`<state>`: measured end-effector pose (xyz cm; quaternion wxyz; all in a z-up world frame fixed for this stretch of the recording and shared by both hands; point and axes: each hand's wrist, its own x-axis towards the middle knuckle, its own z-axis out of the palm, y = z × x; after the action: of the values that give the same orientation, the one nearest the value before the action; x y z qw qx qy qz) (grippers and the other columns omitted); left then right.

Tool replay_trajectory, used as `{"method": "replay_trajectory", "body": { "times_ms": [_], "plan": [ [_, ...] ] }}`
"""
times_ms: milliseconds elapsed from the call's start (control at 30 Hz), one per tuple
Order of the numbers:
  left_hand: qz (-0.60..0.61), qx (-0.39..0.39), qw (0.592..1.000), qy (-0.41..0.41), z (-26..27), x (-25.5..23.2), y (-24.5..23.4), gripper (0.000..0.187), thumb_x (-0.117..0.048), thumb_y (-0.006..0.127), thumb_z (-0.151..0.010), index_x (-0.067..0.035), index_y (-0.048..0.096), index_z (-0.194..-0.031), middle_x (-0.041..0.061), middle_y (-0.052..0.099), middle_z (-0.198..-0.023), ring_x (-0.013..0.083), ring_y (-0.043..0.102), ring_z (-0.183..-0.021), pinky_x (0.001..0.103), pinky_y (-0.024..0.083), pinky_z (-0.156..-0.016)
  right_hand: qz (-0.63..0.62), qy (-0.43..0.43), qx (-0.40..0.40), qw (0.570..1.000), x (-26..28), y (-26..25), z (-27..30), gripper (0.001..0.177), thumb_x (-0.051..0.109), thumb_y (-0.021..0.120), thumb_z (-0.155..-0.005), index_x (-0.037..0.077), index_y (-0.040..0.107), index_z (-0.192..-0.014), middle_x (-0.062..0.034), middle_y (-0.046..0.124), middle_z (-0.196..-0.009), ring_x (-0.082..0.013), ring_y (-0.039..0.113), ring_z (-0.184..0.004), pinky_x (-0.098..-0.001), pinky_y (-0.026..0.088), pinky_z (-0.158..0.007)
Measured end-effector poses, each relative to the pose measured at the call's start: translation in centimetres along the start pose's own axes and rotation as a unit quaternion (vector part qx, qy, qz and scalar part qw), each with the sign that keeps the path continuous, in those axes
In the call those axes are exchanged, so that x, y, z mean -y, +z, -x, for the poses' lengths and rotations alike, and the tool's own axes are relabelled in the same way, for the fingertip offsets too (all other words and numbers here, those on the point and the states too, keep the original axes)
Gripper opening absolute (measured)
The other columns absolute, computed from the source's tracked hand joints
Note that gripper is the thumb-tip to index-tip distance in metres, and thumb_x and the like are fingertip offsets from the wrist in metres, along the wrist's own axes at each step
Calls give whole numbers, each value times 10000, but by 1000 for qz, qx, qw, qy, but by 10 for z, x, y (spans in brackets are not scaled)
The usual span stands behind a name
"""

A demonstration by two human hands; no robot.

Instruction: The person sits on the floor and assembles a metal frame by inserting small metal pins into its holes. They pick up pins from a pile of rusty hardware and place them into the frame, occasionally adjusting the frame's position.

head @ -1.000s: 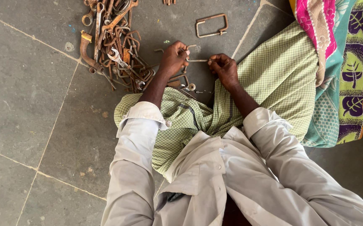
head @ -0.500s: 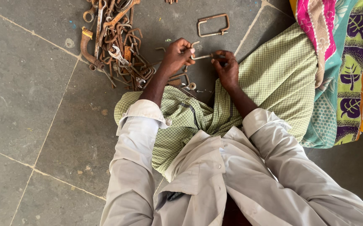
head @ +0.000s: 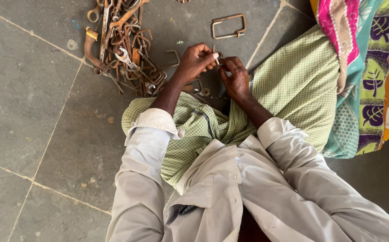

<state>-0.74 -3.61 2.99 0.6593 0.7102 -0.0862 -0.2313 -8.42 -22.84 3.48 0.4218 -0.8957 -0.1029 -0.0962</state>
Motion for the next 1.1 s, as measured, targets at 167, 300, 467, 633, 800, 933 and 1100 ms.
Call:
{"method": "replay_trajectory", "body": {
  "times_ms": [167, 300, 467, 633, 800, 933, 1100],
  "plan": [
    [-46, -44, 998, 13, -4, 7, -5, 267, -291, 728, -992, -30, 671, -984, 51, 737, -818, 101, 700, -686, 283, 584, -612, 8, 51, -65, 997, -39, -2, -18, 87, 10, 698, -995, -3, 724, -1076, -134, 743, -981, -206, 721, -751, -353, 612, -633],
    [-203, -89, 975, 31, -6, 15, -10, 224, -266, 739, -977, -48, 705, -943, 56, 728, -805, 141, 685, -708, 362, 562, -646, -265, 134, -95, 950, -79, -6, -56, 150, 68, 557, -1088, 29, 689, -1028, -109, 767, -943, -148, 757, -775, -328, 699, -741],
    [-231, -95, 968, 16, -5, 14, -12, 206, -254, 745, -951, -54, 694, -939, 82, 733, -827, 184, 694, -701, 392, 553, -639, -254, 156, -136, 945, -94, -21, -104, 153, 94, 574, -1065, 24, 700, -1014, -128, 772, -885, -150, 773, -737, -301, 702, -653],
    [-262, -98, 960, 17, -2, 16, -13, 204, -241, 757, -941, -49, 690, -932, 86, 743, -821, 201, 710, -708, 398, 557, -661, -264, 117, -93, 953, -94, -38, -124, 110, 44, 574, -1080, 17, 680, -1071, -141, 773, -977, -182, 813, -834, -324, 688, -773],
    [-281, -98, 955, 14, -3, 15, -13, 200, -263, 739, -933, -66, 703, -935, 68, 755, -851, 201, 725, -741, 410, 567, -690, -372, 163, -78, 910, -82, -40, -131, 48, -8, 595, -1047, 36, 612, -1059, -158, 773, -1016, -217, 817, -887, -360, 720, -796],
    [-76, -105, 991, -23, -5, 7, -14, 227, -331, 653, -988, -107, 672, -1011, 76, 760, -832, 174, 720, -683, 358, 572, -616, -442, 134, -3, 887, -71, -37, -117, 120, -20, 519, -1052, 52, 615, -1056, -159, 769, -1034, -236, 811, -912, -386, 721, -818],
    [167, -34, 975, -146, -5, 10, -24, 384, -402, 501, -1040, -59, 674, -1047, 72, 696, -755, 118, 646, -538, 289, 557, -460, -448, 140, 102, 877, -51, -21, -73, 124, -8, 514, -1083, 58, 613, -1117, -146, 761, -1106, -234, 777, -959, -369, 688, -856]
  ]
}}
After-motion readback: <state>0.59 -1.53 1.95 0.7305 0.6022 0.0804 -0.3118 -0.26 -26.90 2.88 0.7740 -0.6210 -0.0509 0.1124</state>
